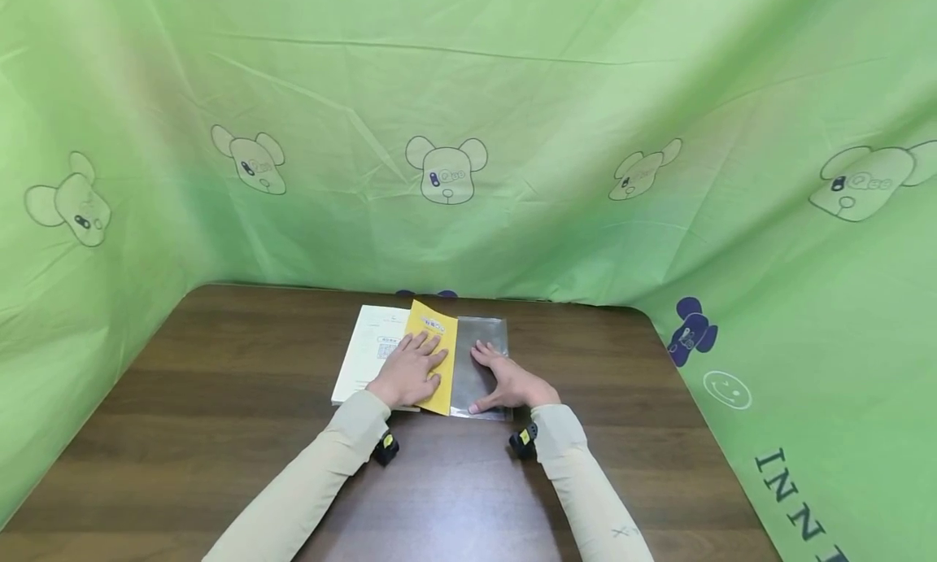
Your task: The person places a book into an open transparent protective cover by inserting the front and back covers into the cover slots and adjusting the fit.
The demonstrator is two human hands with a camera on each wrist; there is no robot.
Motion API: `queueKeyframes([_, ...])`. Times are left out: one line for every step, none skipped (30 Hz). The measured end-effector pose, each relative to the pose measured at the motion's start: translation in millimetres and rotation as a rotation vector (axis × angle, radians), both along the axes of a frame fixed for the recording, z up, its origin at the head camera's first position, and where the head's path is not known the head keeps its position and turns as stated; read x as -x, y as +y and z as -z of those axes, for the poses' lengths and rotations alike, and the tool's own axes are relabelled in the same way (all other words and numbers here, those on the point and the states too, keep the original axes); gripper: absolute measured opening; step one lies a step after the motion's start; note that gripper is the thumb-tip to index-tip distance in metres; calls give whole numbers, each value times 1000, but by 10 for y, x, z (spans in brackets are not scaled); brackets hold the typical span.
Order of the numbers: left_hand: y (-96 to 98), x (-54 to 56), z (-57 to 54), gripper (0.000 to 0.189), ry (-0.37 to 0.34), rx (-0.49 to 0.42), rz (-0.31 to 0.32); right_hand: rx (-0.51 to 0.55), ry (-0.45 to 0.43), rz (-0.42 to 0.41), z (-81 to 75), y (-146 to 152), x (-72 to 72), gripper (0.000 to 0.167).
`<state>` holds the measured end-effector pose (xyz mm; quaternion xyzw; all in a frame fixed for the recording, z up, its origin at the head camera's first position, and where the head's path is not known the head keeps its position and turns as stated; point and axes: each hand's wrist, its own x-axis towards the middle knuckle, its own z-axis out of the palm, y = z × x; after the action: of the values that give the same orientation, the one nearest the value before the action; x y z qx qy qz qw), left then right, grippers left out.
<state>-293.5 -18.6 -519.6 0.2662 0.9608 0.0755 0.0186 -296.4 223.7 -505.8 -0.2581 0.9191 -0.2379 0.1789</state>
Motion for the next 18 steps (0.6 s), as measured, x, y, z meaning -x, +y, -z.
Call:
queueKeyframes([20, 0, -2, 54, -4, 7, -1, -1, -2, 1, -1, 2, -3, 107])
queueKeyframes([38, 0, -4, 53, -5, 8, -3, -2, -5, 2, -2, 5, -6, 107])
queueKeyframes([55, -2, -8, 53, -11, 9, -6, -2, -3, 2, -4, 8, -11, 107])
queueKeyframes([61, -3, -9, 53, -15, 13, -11, 0, -4, 2, -2, 2, -13, 107])
queueKeyframes([66, -5, -11, 53, -19, 17, -15, 0, -3, 2, 0, -2, -14, 107])
queueKeyframes([69, -7, -13, 53, -22, 20, -17, -1, -3, 3, 2, -4, -15, 107])
queueKeyframes([70, -10, -16, 53, -25, 23, -18, -1, -4, 4, 1, -6, -16, 107])
queueKeyframes([71, -13, -18, 53, -25, 23, -19, -1, -5, 4, 0, -7, -18, 107])
queueKeyframes([72, -15, -20, 53, -28, 22, -18, 0, -5, 4, 0, -7, -20, 107])
queueKeyframes([72, -20, -24, 53, -27, 19, -18, 0, -5, 3, -1, -7, -21, 107])
queueKeyframes([73, -21, -25, 53, -30, 17, -18, 1, -5, 2, -2, -6, -21, 107])
queueKeyframes([74, -22, -26, 53, -32, 14, -18, 2, -5, 1, -2, -6, -22, 107])
queueKeyframes([77, -23, -26, 53, -34, 7, -18, 3, -6, 1, -3, -5, -21, 107])
queueKeyframes([78, -24, -26, 53, -35, 2, -18, 3, -7, 2, -2, -5, -20, 107])
queueKeyframes([81, -24, -28, 53, -36, -2, -18, 4, -8, 3, -1, -5, -19, 108])
queueKeyframes([83, -23, -30, 53, -35, -5, -17, 4, -10, 4, -1, -5, -17, 108])
queueKeyframes([85, -23, -31, 53, -35, -7, -17, 5, -13, 6, 0, -5, -16, 108])
queueKeyframes([86, -23, -34, 53, -34, -7, -16, 7, -14, 7, 1, -5, -14, 108])
